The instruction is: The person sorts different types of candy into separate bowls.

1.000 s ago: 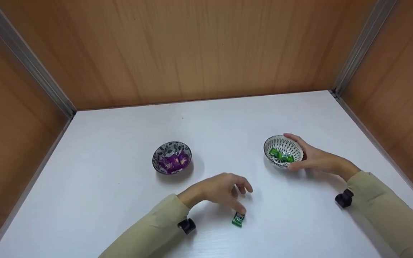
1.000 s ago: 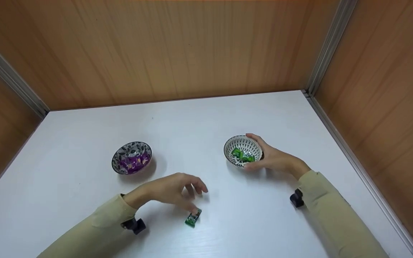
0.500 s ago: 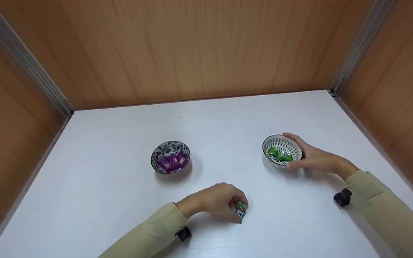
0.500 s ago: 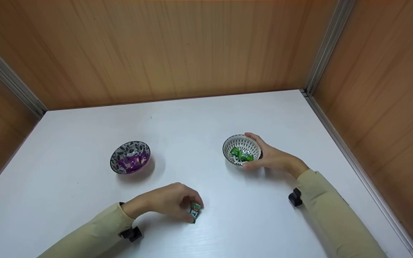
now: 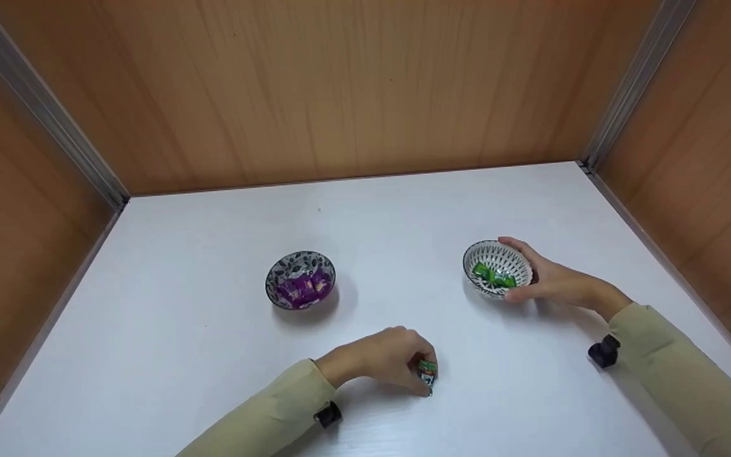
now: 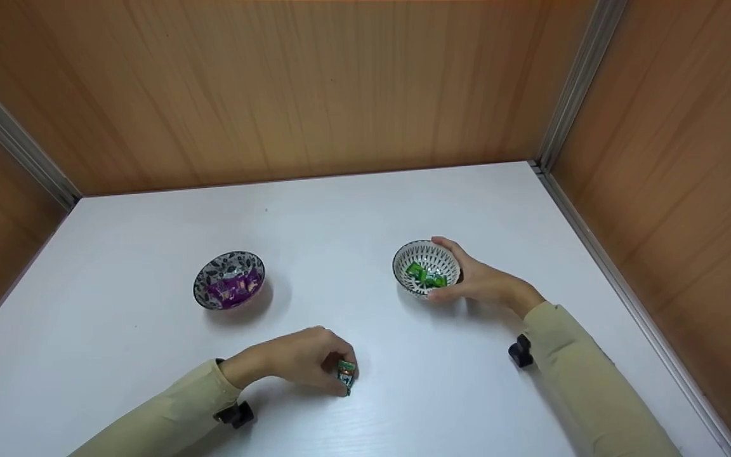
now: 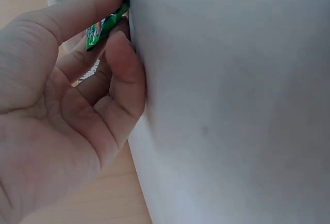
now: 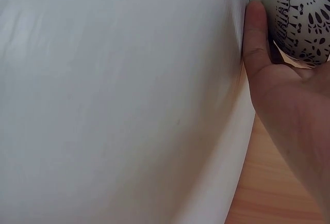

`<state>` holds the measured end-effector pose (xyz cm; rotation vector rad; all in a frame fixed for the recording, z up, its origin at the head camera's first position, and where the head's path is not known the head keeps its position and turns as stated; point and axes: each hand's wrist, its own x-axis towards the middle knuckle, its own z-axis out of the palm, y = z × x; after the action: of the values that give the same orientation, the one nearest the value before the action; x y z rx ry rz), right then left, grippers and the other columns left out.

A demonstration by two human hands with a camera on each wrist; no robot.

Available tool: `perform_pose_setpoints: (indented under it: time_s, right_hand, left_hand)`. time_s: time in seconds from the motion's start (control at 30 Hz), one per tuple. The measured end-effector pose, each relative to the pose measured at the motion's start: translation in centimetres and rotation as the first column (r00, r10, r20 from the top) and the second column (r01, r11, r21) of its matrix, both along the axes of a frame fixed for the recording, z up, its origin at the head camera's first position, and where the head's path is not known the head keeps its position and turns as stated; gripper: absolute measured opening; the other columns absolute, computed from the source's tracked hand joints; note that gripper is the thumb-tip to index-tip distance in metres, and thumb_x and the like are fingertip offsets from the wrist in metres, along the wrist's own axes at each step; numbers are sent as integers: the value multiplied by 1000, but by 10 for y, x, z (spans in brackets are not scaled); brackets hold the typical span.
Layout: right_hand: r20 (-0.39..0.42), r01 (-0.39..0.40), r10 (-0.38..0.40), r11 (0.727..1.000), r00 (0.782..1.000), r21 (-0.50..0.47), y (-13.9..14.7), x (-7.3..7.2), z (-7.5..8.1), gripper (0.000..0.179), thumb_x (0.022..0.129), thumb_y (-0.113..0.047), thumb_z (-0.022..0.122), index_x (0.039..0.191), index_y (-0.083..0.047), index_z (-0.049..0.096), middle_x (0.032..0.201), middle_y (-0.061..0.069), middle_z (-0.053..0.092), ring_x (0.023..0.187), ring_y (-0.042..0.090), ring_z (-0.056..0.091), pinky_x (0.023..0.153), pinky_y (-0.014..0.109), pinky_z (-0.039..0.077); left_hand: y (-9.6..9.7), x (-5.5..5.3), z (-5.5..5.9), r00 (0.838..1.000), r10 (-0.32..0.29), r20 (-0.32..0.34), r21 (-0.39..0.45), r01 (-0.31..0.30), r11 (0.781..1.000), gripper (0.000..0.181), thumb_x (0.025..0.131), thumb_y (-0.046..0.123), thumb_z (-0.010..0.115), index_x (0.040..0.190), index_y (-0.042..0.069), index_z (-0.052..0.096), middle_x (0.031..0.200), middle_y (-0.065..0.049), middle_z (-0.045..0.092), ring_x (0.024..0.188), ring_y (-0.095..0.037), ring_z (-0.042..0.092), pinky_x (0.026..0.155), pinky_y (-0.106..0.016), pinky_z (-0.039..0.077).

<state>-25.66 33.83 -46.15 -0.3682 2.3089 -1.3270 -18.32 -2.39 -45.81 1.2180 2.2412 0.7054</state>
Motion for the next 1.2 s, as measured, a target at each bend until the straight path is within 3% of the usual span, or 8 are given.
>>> perform_pose_setpoints:
  time_s: [0.53, 0.77, 0.93, 1.2]
  right_hand:
    - [-2, 2, -2, 1000, 1000, 5, 0, -1, -2, 104, 86, -31, 82, 160, -40, 11, 160, 9, 23, 142, 35, 26, 113, 59, 24]
    - [-5, -2, 2, 1000, 1000, -10, 1, 2, -1, 104, 87, -29, 81, 161, -38, 10, 159, 10, 23, 142, 35, 27, 113, 58, 24]
    - [-9, -3, 3, 1000, 1000, 5, 0, 1, 0, 104, 87, -30, 81, 161, -37, 9, 160, 9, 23, 142, 34, 27, 113, 58, 24]
    - [-1, 0, 0, 1000, 1000, -5, 0, 0, -1, 104, 86, -30, 82, 161, -37, 9, 160, 9, 23, 142, 34, 27, 113, 57, 25]
  left_hand:
    - [1, -6, 7, 998, -54, -23, -26, 53, 998, 14, 85, 22, 84, 90, 12, 75, 74, 14, 61, 65, 0, 50, 59, -13, 44]
    - [4, -13, 13, 996, -92, 1, 15, 92, 996, 12, 95, 20, 74, 89, 10, 76, 74, 14, 63, 64, 3, 51, 61, -12, 44]
    - [6, -20, 20, 995, -83, 52, 74, 79, 994, 13, 97, 16, 70, 90, 8, 77, 73, 11, 65, 61, 3, 50, 57, -13, 42]
    - [18, -27, 32, 992, -37, 119, 158, 18, 987, 8, 91, 16, 78, 91, 8, 78, 75, 13, 69, 64, 2, 56, 56, -15, 44]
